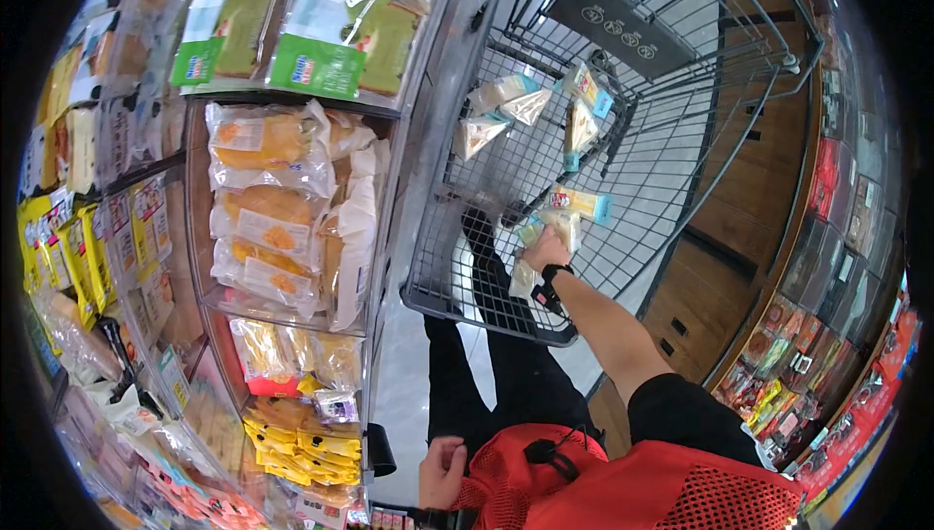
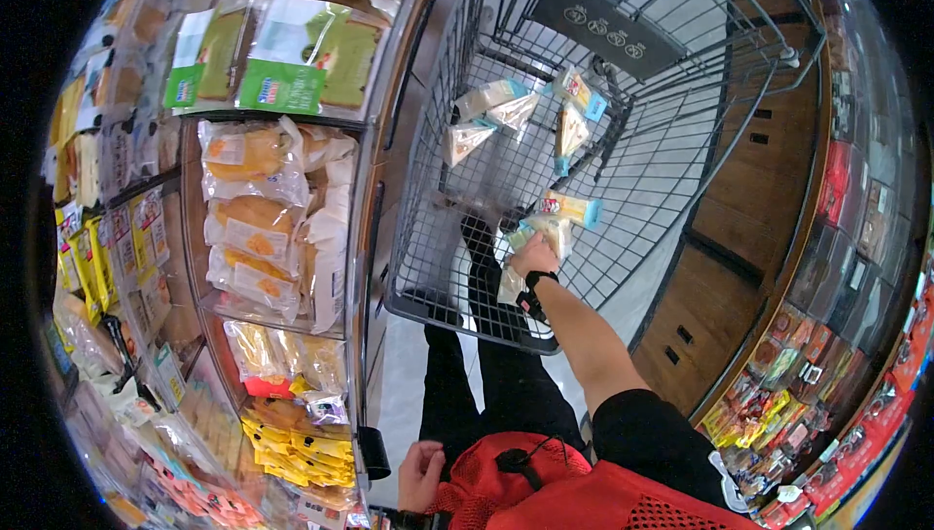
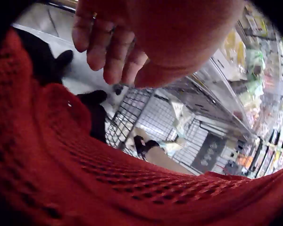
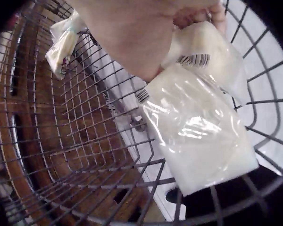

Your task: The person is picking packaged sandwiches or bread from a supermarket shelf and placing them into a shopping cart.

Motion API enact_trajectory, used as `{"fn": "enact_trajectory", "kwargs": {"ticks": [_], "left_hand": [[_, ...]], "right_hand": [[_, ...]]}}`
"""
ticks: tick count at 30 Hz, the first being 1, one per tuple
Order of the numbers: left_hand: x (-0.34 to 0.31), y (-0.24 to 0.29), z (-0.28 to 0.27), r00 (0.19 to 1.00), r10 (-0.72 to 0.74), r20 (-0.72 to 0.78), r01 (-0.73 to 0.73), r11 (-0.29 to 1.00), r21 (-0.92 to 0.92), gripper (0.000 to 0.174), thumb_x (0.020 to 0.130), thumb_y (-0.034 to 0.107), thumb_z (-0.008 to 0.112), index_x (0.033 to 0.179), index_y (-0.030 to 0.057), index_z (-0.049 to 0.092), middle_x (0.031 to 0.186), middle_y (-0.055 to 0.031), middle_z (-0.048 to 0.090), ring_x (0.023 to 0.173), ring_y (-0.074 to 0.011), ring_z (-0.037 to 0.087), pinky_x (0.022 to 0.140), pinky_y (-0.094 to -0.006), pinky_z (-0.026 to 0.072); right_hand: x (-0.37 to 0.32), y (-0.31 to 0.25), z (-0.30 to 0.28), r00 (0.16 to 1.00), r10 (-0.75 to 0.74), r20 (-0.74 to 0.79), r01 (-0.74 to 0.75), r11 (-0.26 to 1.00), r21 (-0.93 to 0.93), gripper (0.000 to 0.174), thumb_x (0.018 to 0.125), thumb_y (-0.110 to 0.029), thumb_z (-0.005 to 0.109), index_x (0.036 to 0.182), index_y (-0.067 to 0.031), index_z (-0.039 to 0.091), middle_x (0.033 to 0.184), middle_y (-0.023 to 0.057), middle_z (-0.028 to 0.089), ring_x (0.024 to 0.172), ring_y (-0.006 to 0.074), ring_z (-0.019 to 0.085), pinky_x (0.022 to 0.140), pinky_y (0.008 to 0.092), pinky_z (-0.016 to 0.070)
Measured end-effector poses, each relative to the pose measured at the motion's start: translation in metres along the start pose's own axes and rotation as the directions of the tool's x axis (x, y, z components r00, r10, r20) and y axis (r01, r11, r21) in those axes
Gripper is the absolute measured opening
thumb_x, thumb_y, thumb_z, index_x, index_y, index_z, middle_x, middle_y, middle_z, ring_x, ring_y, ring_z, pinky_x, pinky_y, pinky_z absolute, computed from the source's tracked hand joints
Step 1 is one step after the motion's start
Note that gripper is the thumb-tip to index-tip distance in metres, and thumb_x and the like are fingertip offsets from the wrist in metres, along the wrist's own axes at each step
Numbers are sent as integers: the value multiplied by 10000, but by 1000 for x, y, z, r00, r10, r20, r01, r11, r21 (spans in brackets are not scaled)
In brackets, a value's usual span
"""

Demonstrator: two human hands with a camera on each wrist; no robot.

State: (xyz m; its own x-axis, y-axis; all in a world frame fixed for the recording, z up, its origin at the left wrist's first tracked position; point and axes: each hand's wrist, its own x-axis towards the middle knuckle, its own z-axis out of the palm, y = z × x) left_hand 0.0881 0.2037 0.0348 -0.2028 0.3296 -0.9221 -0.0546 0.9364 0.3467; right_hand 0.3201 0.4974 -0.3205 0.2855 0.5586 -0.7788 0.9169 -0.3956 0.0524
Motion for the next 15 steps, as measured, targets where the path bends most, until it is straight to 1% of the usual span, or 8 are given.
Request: {"fn": "enact_trajectory", "kwargs": {"ticks": [3,6,7,8,10,12,13,15], "left_hand": [[31,82,20,992,87,88,-96,990,105,196,1014,124,672,1178,20,651,940,-42,710,849,-85,647,770,-265,525],[81,122,37,944,248,217,-276,955,110,245,1011,122,675,1231,33,615,949,-39,708,842,-90,651,761,-271,526],[99,137,48,923,330,200,-355,929,106,293,978,125,697,1240,45,594,879,-74,710,790,-165,694,713,-322,543],[137,146,66,910,368,193,-381,924,36,385,971,145,712,1309,52,553,987,-97,717,881,-177,691,759,-333,545],[159,150,78,919,341,200,-348,937,4,581,954,176,746,1445,60,457,1220,-139,668,1039,-210,662,859,-349,550],[180,160,98,956,284,67,-264,939,-218,666,935,200,780,1492,72,437,1315,-145,621,1110,-201,629,955,-353,534],[178,167,102,957,282,66,-262,941,-216,666,935,200,780,1492,72,437,1315,-145,621,1110,-201,629,955,-353,534],[167,181,106,951,292,102,-255,926,-278,670,939,106,773,1503,62,415,1356,-129,574,1191,-182,590,1006,-355,515]], "right_hand": [[7,13,-10,990,-138,1,138,990,-2,878,721,-489,849,1381,-29,498,1175,231,721,1101,392,706,931,486,579],[-20,15,-59,971,-237,23,232,965,126,855,724,-489,857,1342,-3,522,1220,249,697,1092,416,701,945,469,573],[-12,28,-61,948,-318,17,308,930,199,831,732,-475,850,1348,-6,549,1217,241,704,1093,434,694,936,465,573],[-27,40,-81,878,-470,-92,451,747,488,801,761,-383,842,1392,1,531,1202,222,711,1093,384,704,940,431,566],[-36,41,-94,831,-550,-84,468,609,641,650,856,-245,808,1391,4,535,1188,147,722,1082,273,711,957,374,555],[-80,34,-119,717,-673,181,39,298,954,524,937,-124,751,1400,-4,537,1190,77,714,1074,180,689,965,330,541],[-95,33,-129,631,-746,213,4,277,961,466,990,-165,722,1394,-15,544,1248,52,679,1117,128,642,990,310,508],[-133,18,-142,562,-799,216,14,270,963,476,992,-149,723,1407,-12,535,1231,55,683,1118,122,633,974,305,518]]}}
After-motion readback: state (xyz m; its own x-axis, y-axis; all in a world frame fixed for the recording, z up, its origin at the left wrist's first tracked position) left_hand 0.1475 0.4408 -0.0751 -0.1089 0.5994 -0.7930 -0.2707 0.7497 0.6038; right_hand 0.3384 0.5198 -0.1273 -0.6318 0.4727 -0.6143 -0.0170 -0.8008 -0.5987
